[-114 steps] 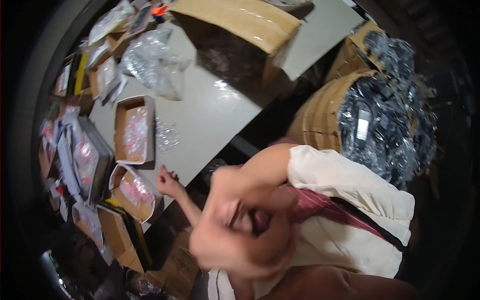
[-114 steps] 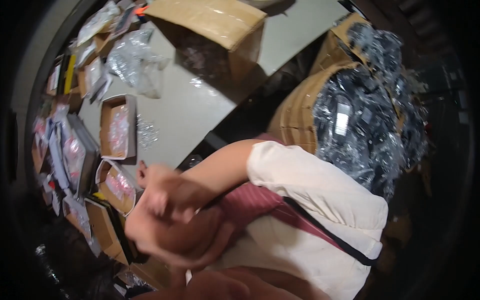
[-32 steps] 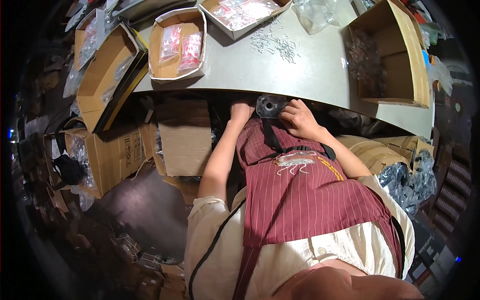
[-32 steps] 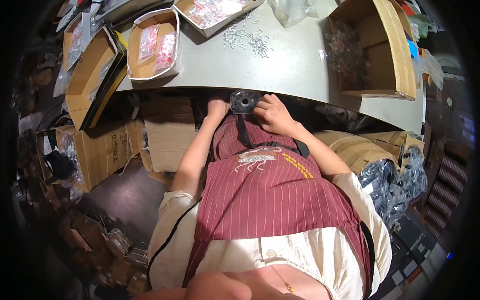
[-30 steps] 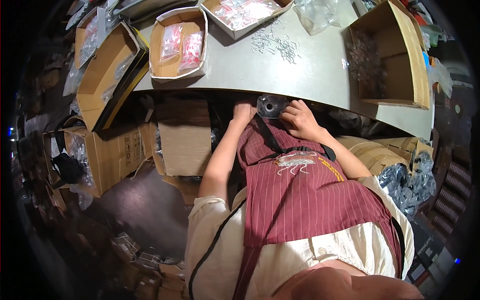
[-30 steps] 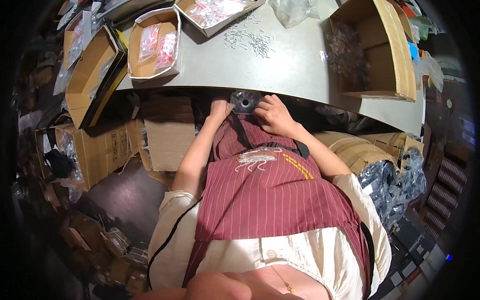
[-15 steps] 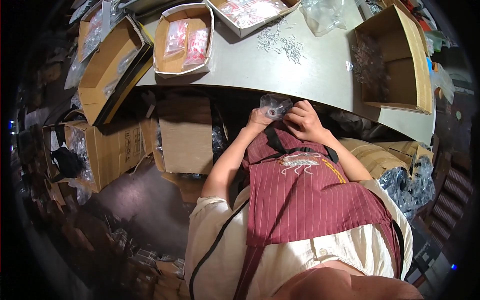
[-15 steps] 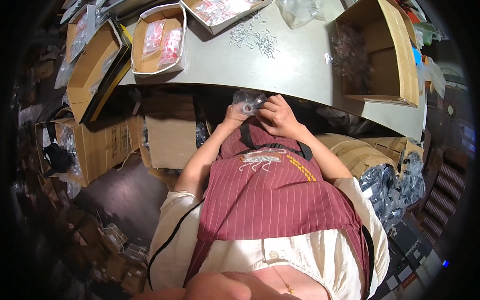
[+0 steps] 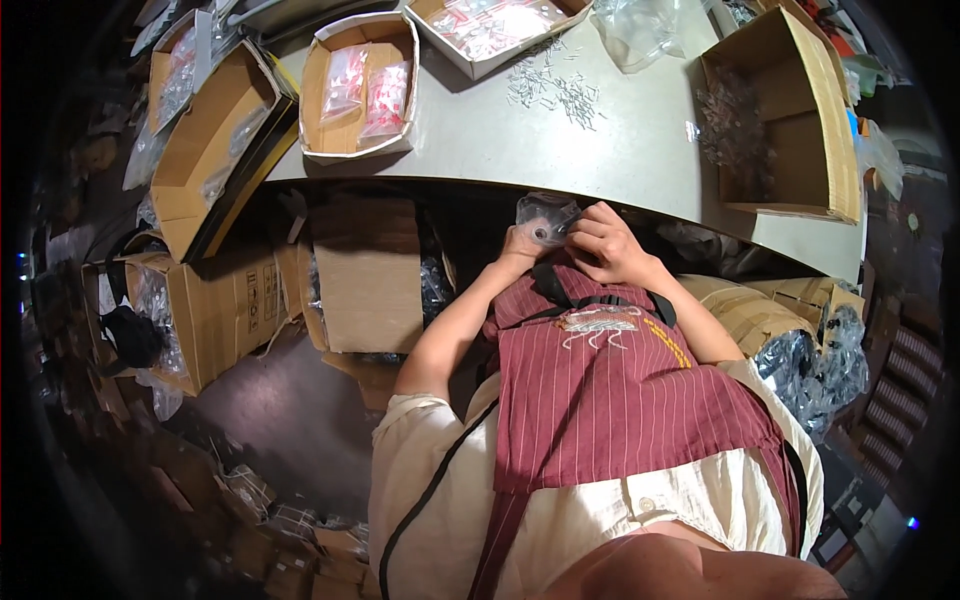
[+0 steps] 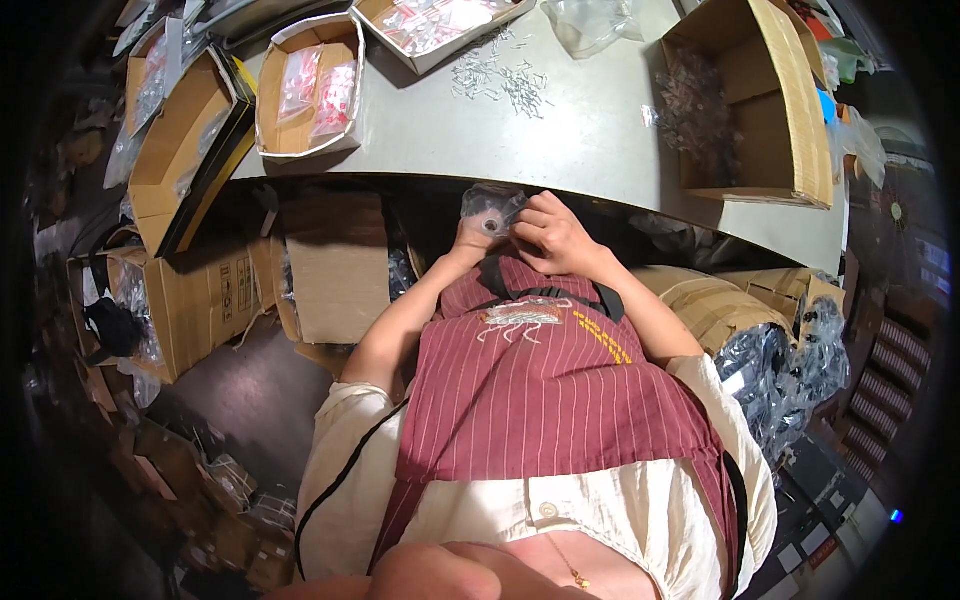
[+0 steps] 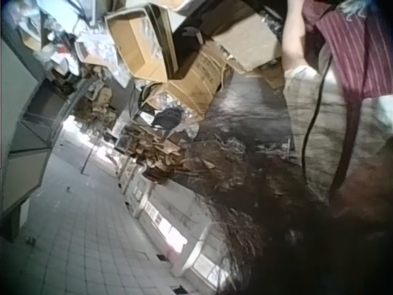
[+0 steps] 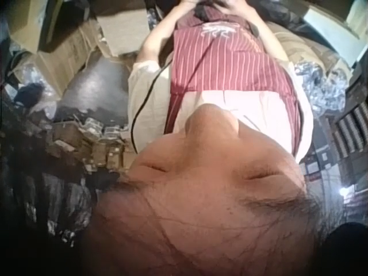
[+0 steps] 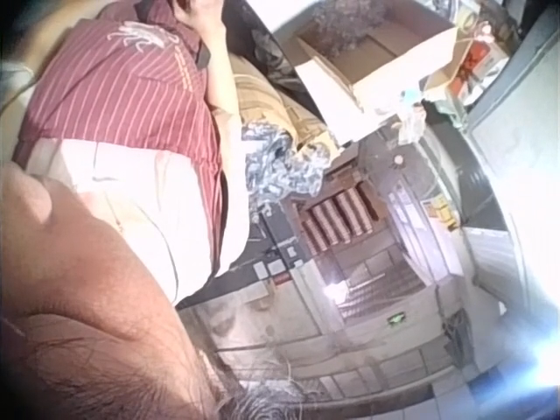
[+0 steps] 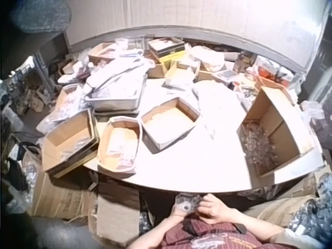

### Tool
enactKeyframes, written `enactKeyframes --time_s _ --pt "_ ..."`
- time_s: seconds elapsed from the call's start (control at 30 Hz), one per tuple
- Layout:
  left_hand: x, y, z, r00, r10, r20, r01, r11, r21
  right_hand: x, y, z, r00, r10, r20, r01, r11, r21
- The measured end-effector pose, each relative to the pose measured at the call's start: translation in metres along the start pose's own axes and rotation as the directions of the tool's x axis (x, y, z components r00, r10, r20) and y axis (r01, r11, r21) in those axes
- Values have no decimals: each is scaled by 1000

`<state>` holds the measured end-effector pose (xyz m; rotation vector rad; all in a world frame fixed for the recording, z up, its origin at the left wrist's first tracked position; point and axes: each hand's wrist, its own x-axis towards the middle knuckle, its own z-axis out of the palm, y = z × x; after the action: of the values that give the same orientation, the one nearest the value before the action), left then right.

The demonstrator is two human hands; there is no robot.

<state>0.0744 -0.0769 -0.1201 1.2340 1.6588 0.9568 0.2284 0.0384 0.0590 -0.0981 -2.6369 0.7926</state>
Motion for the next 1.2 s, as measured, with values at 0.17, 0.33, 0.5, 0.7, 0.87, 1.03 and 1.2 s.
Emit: enactKeyframes --time_s 0.17,0.33,0.5,0.7,0.87,1.03,1.2 --pt "-2 -3 1 999 -9 -43 7 999 -44 -4 3 0 999 -13 46 13 1000 5" --pt "11 -13 7 999 -47 -15 48 997 60 1 -1 -1 985 -71 159 76 997 -28" --pt "16 3 6 987 -152 -47 154 987 43 7 9 -10 982 -83 172 97 992 -78" --pt "13 2 8 991 0 -133 14 995 99 41 33 -30 879 352 -321 -389 920 -56" --pt "10 12 5 990 -78 -115 83 995 45 54 78 2 808 560 -184 -575 682 -451" --pt "9 13 7 988 -99 -119 115 983 142 79 65 21 903 405 -142 -417 747 -518" --pt "8 13 11 973 -44 -228 78 987 139 73 53 24 918 383 -106 -376 754 -539"
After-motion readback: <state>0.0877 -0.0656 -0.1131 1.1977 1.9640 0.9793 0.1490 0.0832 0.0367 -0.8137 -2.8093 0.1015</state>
